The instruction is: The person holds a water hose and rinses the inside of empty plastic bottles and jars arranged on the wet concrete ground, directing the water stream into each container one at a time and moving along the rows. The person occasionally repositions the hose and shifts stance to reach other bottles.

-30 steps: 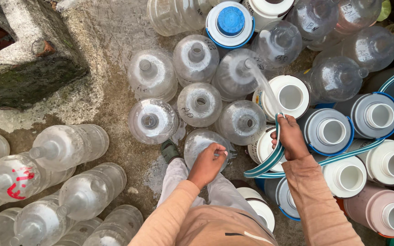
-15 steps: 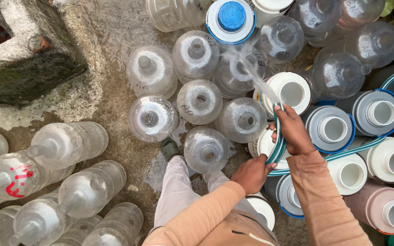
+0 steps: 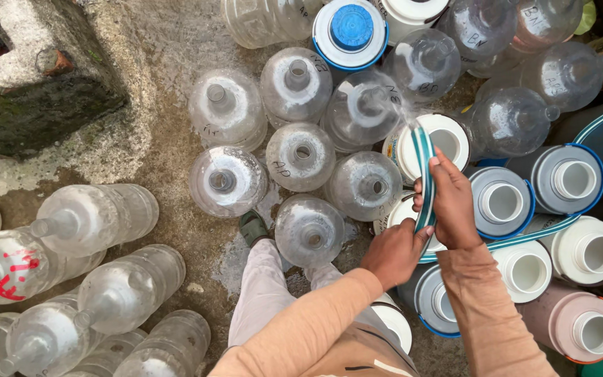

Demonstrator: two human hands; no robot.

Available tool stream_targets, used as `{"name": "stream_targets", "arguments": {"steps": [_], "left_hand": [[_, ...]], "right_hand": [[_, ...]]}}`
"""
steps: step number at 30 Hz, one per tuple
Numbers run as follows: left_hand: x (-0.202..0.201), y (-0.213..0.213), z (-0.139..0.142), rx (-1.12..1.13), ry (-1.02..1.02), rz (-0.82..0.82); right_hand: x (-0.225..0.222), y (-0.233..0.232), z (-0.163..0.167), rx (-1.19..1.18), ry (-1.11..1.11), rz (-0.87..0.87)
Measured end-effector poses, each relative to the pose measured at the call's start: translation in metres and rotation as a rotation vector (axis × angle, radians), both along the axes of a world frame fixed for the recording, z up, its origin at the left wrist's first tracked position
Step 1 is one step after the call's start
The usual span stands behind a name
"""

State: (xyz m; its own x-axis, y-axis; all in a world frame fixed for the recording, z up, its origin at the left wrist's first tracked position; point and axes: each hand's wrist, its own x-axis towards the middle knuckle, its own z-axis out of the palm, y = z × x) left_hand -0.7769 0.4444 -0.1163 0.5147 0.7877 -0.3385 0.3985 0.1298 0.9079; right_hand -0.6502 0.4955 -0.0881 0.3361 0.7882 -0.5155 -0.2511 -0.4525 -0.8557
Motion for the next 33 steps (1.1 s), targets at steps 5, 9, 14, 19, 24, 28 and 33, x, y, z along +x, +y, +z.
{"name": "stream_targets", "arguments": {"steps": [5, 9, 14, 19, 24, 28, 33], "left_hand": [[-0.017, 0.008, -0.006, -0.017, -0.074, -0.028], [-0.043, 0.005, -0.018, 0.008, -0.114, 0.051], [-0.075, 0.005, -0.033, -0.142, -0.067, 0.134], [-0.101, 0.007, -0.045, -0.133, 0.000, 0.175], [-0.117, 0.009, -0.049, -0.170, 0.035, 0.179], [-0.124, 0.010, -0.050, -0.170, 0.053, 0.168], [-0.126, 0.009, -0.049, -0.184, 0.053, 0.167]], "right_hand": [[-0.001, 0.010, 0.000, -0.022, -0.066, -0.050], [0.003, 0.015, -0.002, -0.034, -0.072, -0.075], [0.012, 0.027, -0.004, -0.048, -0.096, -0.081], [0.016, 0.040, -0.007, -0.098, -0.112, -0.102], [0.018, 0.042, -0.007, -0.104, -0.092, -0.096], [0.019, 0.039, -0.008, -0.094, -0.089, -0.083], [0.020, 0.036, -0.009, -0.087, -0.081, -0.089]]}}
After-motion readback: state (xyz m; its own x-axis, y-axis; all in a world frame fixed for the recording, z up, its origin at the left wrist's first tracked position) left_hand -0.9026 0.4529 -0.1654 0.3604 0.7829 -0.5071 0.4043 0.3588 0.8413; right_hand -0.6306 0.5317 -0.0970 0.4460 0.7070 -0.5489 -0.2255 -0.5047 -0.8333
